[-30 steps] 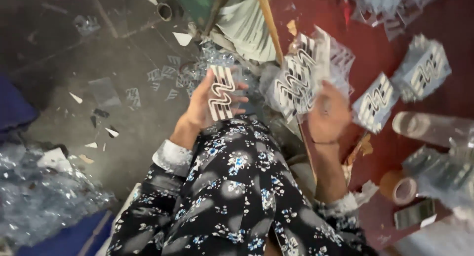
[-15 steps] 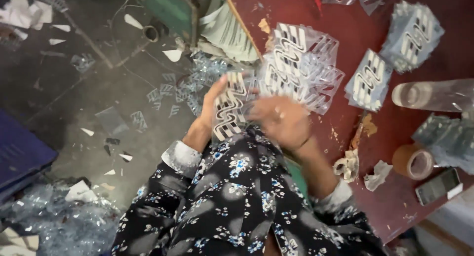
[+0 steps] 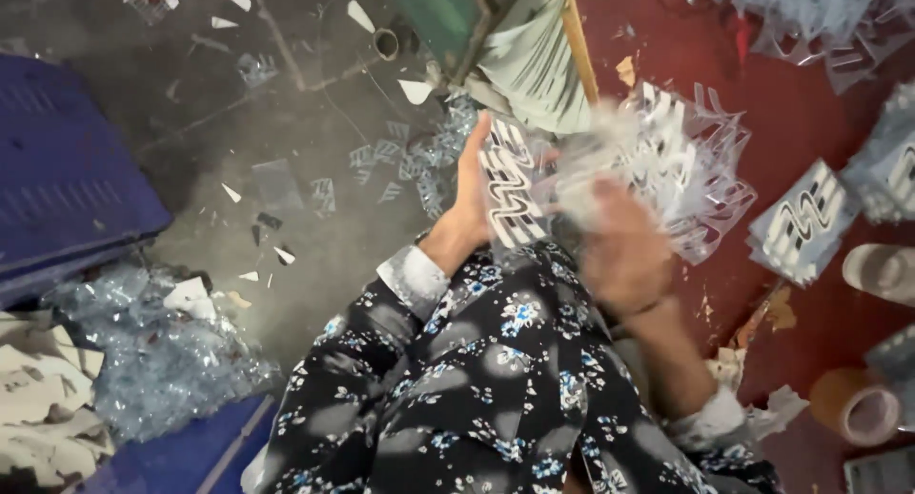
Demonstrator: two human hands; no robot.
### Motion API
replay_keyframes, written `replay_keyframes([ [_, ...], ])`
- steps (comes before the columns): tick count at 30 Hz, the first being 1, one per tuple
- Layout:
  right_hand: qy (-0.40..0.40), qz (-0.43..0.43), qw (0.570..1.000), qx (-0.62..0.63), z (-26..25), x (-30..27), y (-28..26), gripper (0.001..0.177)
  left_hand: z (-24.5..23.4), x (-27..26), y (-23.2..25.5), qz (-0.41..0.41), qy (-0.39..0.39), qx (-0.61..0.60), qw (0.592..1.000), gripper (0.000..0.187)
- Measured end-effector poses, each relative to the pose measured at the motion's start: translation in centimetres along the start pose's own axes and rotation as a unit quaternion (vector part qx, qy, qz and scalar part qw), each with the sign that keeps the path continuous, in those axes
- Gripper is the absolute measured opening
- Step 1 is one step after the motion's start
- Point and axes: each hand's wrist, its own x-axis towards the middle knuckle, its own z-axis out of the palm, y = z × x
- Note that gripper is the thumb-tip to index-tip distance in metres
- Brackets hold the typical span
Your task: The person uses scissors to trim the edges of plastic-wrapped sticker sheets on a cluttered workbench. They repeatedly pick up a sheet, cut around the design, and place the trimmed item into a growing pile.
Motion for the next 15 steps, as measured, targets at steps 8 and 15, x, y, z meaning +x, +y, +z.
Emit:
replay_keyframes([
  [8, -0.085, 0.058, 0.99, 0.094, 0.6, -1.3, -1.2, 0.024, 3.3, -0.7, -1.0, 0.052, -0.023, 0.038, 0.998, 0.085],
  [15, -0.086, -0.027, 0.996, 0.009, 0.9, 2.0, -4.2, 0.028, -0.6, -0.1, -2.2, 0.071, -0.048, 0.096, 0.992, 0.089],
])
